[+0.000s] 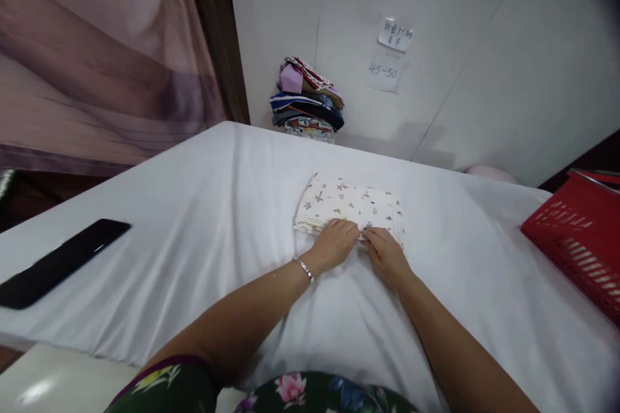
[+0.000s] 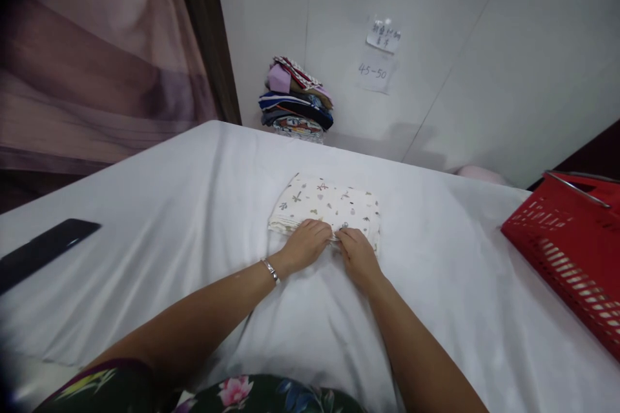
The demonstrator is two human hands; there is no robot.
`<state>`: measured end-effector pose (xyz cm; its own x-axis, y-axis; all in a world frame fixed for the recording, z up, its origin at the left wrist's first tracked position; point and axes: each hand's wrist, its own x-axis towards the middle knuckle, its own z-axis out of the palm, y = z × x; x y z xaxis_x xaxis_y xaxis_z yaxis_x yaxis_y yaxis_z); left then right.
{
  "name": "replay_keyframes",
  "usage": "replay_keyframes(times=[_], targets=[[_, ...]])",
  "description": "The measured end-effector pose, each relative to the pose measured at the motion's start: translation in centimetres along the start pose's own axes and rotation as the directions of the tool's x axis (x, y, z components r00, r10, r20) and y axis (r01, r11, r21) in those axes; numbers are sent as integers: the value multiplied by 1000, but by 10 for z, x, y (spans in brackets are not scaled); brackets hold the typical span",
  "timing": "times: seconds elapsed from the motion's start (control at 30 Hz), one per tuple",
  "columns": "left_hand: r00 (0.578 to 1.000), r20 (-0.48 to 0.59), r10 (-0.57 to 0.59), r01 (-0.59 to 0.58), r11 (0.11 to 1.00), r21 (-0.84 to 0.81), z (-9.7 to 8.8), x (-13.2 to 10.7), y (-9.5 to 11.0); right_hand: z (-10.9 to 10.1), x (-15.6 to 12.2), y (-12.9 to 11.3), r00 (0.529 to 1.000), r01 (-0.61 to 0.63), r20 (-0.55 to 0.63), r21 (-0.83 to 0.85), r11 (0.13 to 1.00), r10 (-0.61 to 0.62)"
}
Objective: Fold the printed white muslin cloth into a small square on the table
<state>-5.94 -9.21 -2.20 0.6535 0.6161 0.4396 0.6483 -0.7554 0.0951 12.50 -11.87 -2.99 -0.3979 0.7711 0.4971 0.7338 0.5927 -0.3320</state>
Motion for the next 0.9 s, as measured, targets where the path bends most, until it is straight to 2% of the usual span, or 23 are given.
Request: replay_keyframes(times=[0.17,0.27,0.4,0.5,0.73,0.9], targets=[[1000,25,-18,17,999,33,-12,-10,-12,3,-2,3,998,32,-44,-40,999,-34],[999,34,-34,32,998,57,-21,-21,-30,5,-3,6,997,46,-56,-36,998,-48],[992,8,-125,124,988,88,-36,-42,-60,5,-4,5,998,47,-50,-32,998,-49],[983,-33,-180,182,979,93,-44,-55,-73,4,-3,2,999,48,-25,-27,998,-48],[953,-83,-291,289,957,-36,-42,-63,-77,2,-4,-2,999,47,-4,-20,999,-47],[913,-113,-391,368,912,-183,-48,-60,-78,3,-6,-5,1000,25,4,-30,999,-25]])
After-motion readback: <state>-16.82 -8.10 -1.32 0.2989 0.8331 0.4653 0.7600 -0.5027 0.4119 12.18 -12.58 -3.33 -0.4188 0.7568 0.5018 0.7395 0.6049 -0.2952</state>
